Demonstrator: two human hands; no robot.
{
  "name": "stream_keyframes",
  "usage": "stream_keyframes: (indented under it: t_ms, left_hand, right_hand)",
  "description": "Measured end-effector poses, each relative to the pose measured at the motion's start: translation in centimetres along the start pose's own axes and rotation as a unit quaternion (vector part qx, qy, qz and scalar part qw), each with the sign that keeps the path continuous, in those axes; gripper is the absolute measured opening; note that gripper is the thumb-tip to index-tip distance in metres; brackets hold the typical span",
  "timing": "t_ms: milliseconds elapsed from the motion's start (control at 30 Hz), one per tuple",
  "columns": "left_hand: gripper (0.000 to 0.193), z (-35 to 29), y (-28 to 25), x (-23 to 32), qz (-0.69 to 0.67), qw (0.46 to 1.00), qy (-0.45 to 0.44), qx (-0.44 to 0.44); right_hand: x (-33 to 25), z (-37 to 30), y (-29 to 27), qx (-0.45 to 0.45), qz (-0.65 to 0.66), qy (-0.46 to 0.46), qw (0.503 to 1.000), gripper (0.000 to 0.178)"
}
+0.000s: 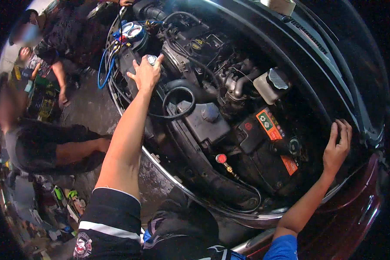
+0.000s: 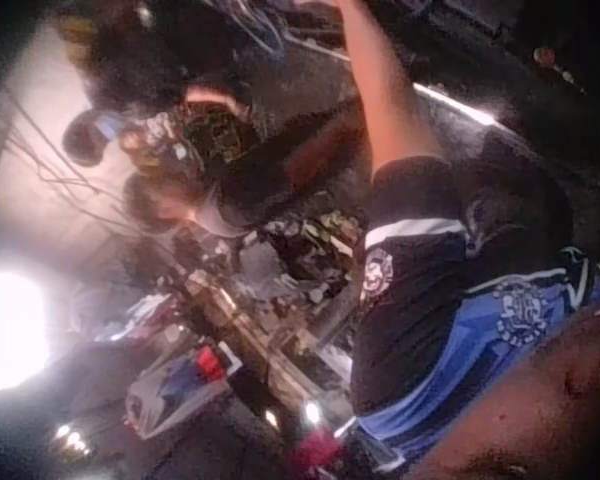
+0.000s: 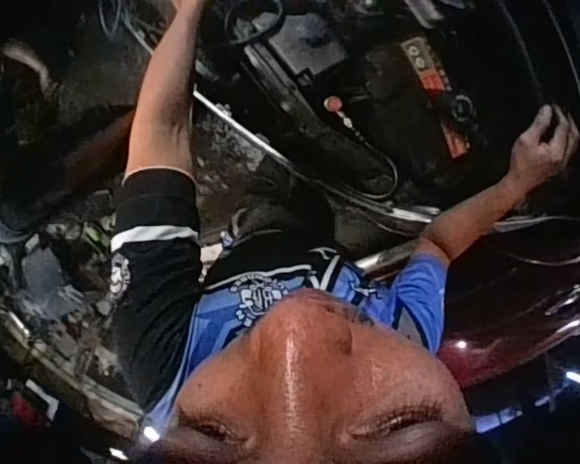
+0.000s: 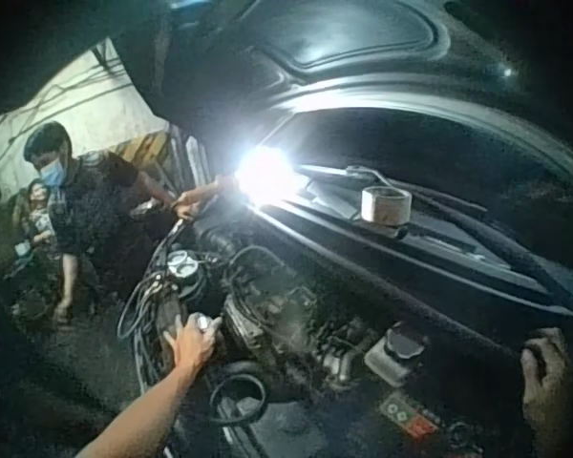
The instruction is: The person checks the air conditioning system of a vehicle by connecting a manifold gauge set to the engine components and observing the pressure readings.
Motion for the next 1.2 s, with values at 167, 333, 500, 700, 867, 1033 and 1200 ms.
stream_keyframes:
  t_ms: [167, 333, 500, 700, 867, 1033, 1200]
  left_hand:
    - [0.086, 0.0, 0.0, 0.1, 0.004, 1.0, -0.001, -0.001]
    - [0.087, 0.0, 0.0, 0.0, -0.004, 1.0, 0.006, 0.002]
    - [0.087, 0.1, 0.0, -0.1, 0.004, 1.0, 0.006, 0.007]
    - [0.087, 0.1, 0.3, -0.3, 0.021, 1.0, -0.001, -0.004]
    - [0.087, 0.3, 0.3, -0.3, 0.016, 1.0, 0.002, -0.008]
    - [0.088, 0.3, 0.3, -0.4, 0.01, 1.0, -0.01, -0.011]
    - [0.088, 0.3, 0.3, -0.3, 0.008, 1.0, -0.002, -0.006]
  right_hand:
    - [-0.1, 0.0, 0.0, 0.014, -0.017, -0.007, 1.0, 0.022]
    - [0.0, 0.0, 0.1, 0.004, -0.012, -0.004, 1.0, 0.022]
    - [0.1, 0.1, 0.0, 0.003, -0.036, -0.002, 0.999, 0.023]
    - [-0.1, 0.0, -0.2, 0.01, -0.015, 0.005, 1.0, 0.022]
    - [-0.6, 0.1, -0.3, 0.006, -0.026, -0.003, 1.0, 0.021]
    - [-0.8, 0.1, -0.4, 0.009, -0.013, -0.007, 1.0, 0.021]
    - [-0.9, 0.1, -0.4, 0.009, -0.014, -0.009, 1.0, 0.021]
Point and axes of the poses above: each hand's wrist, its own z-axis towards the middle knuckle, its own y-axis out of the palm, x = y × z, the point moved 6 cm from there along z, towards the middle knuckle, and after that the axes turned 12 degrees about y, right-handed, at the moved point
